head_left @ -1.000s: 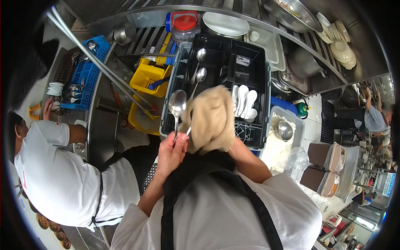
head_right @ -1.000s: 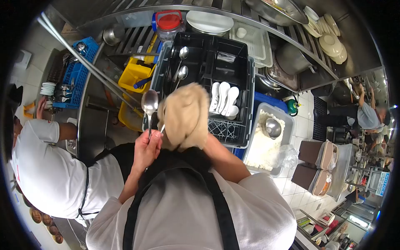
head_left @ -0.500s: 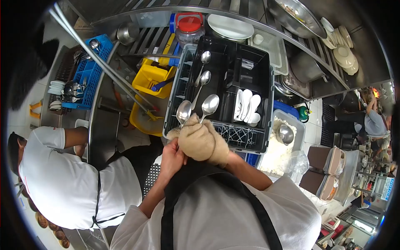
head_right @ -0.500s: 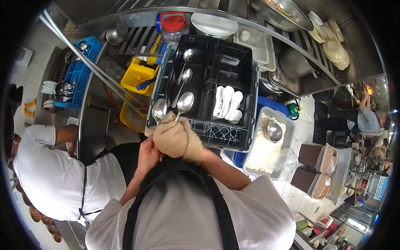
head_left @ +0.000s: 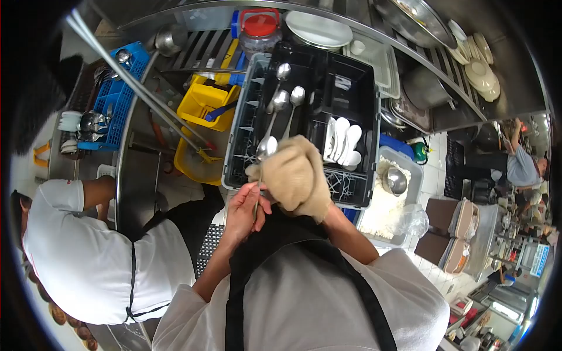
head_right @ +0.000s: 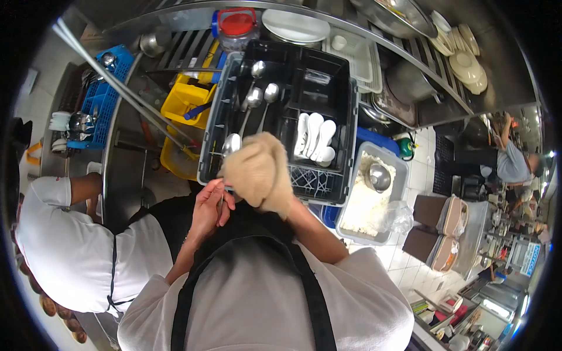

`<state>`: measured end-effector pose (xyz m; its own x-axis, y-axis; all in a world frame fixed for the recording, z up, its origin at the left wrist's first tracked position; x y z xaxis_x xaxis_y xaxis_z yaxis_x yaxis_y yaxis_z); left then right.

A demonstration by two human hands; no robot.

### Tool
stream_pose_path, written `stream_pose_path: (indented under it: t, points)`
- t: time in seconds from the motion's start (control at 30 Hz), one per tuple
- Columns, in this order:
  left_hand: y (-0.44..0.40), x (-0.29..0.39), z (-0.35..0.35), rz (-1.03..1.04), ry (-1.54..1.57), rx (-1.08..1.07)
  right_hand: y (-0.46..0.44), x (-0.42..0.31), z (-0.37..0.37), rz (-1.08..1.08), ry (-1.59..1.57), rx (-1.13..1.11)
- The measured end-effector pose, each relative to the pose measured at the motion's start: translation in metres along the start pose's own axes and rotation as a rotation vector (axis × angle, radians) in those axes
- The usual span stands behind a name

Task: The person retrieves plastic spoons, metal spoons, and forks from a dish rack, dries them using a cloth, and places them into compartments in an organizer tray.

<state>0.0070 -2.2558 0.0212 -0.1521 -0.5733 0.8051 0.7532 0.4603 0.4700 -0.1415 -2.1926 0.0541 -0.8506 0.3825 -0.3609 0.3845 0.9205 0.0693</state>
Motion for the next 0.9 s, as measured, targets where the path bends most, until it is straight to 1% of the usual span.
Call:
stream_pose_path:
  t: [0.03, 0.07, 0.1, 0.13, 0.17, 0.2, 0.23, 0.27, 0.3, 0.33, 0.37, 0.4, 0.43, 0.47, 0.5, 0.57, 0.63, 0.7, 0.77, 0.8, 0.83, 0.87, 0.9]
  points:
    - [-0.001, -0.004, 0.007, -0.032, -0.030, -0.068, -0.003, 0.005, 0.000, -0.034, -0.120, 0.080]
    - [0.001, -0.003, 0.015, -0.036, -0.023, -0.126, -0.006, 0.018, 0.003, -0.009, -0.333, 0.121]
    - [0.004, -0.006, 0.018, -0.047, -0.026, -0.135, -0.009, 0.037, 0.011, 0.053, -0.615, 0.158]
    - [0.008, -0.009, 0.019, -0.072, -0.039, -0.108, -0.011, 0.050, 0.011, 0.116, -0.832, 0.182]
    - [0.008, -0.007, 0.018, -0.079, -0.054, -0.073, -0.010, 0.057, 0.008, 0.126, -0.905, 0.200]
    - [0.011, -0.006, 0.018, -0.094, -0.095, -0.065, -0.004, 0.057, 0.004, 0.068, -0.779, 0.224]
    - [0.012, -0.006, 0.018, -0.081, -0.090, -0.039, 0.004, 0.042, -0.012, -0.052, -0.462, 0.264]
    - [0.015, -0.009, 0.020, -0.099, -0.194, -0.061, 0.015, 0.022, -0.023, -0.186, -0.106, 0.327]
    - [0.015, -0.010, 0.019, -0.107, -0.298, -0.069, 0.026, 0.004, -0.032, -0.299, 0.138, 0.417]
    - [0.017, -0.009, 0.021, -0.079, -0.277, -0.049, 0.035, -0.003, -0.028, -0.359, 0.128, 0.265]
    - [0.018, -0.027, 0.010, -0.046, -0.383, -0.098, 0.040, -0.008, -0.022, -0.393, 0.122, 0.112]
    - [0.025, -0.025, 0.012, -0.072, -0.352, -0.071, 0.038, -0.010, -0.020, -0.414, 0.127, -0.009]
    - [0.027, -0.022, 0.019, -0.095, -0.319, -0.054, 0.032, -0.008, -0.022, -0.415, 0.135, -0.097]
    - [0.028, -0.015, 0.024, -0.073, -0.247, -0.037, 0.024, -0.007, -0.024, -0.404, 0.150, -0.176]
    - [0.030, -0.012, 0.026, -0.058, -0.174, -0.031, 0.015, -0.002, -0.030, -0.368, 0.160, -0.230]
    - [0.030, -0.009, 0.016, -0.042, -0.135, 0.016, -0.010, 0.010, -0.042, -0.251, 0.202, -0.315]
    - [0.025, 0.003, -0.004, 0.197, -0.183, 0.150, -0.029, 0.021, -0.047, -0.132, 0.275, -0.367]
    - [0.015, 0.020, -0.034, 0.261, -0.157, 0.272, -0.023, 0.026, -0.044, -0.086, 0.356, -0.351]
    - [-0.002, 0.037, -0.080, 0.410, -0.140, 0.432, 0.002, 0.034, -0.035, -0.156, 0.354, -0.203]
    - [-0.014, 0.047, -0.109, 0.521, -0.193, 0.585, 0.009, 0.035, -0.034, -0.190, 0.349, -0.135]
    - [-0.028, 0.059, -0.143, 0.628, -0.249, 0.738, 0.006, 0.007, -0.052, -0.254, 0.334, -0.255]
    - [-0.042, 0.075, -0.181, 0.687, -0.330, 0.947, -0.007, -0.018, -0.064, -0.071, 0.270, -0.498]
    - [-0.055, 0.096, -0.221, 0.742, -0.411, 1.158, -0.016, -0.036, -0.064, -0.145, 0.369, -0.588]
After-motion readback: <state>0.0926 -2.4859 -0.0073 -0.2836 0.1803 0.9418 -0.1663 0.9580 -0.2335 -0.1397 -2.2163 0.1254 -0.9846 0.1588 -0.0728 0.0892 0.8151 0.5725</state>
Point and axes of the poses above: each hand's wrist, its own y-axis away from the middle knuckle, its own z-axis out of the palm, x = y × z, the point moved 4 cm from there along -y, towards the middle knuckle
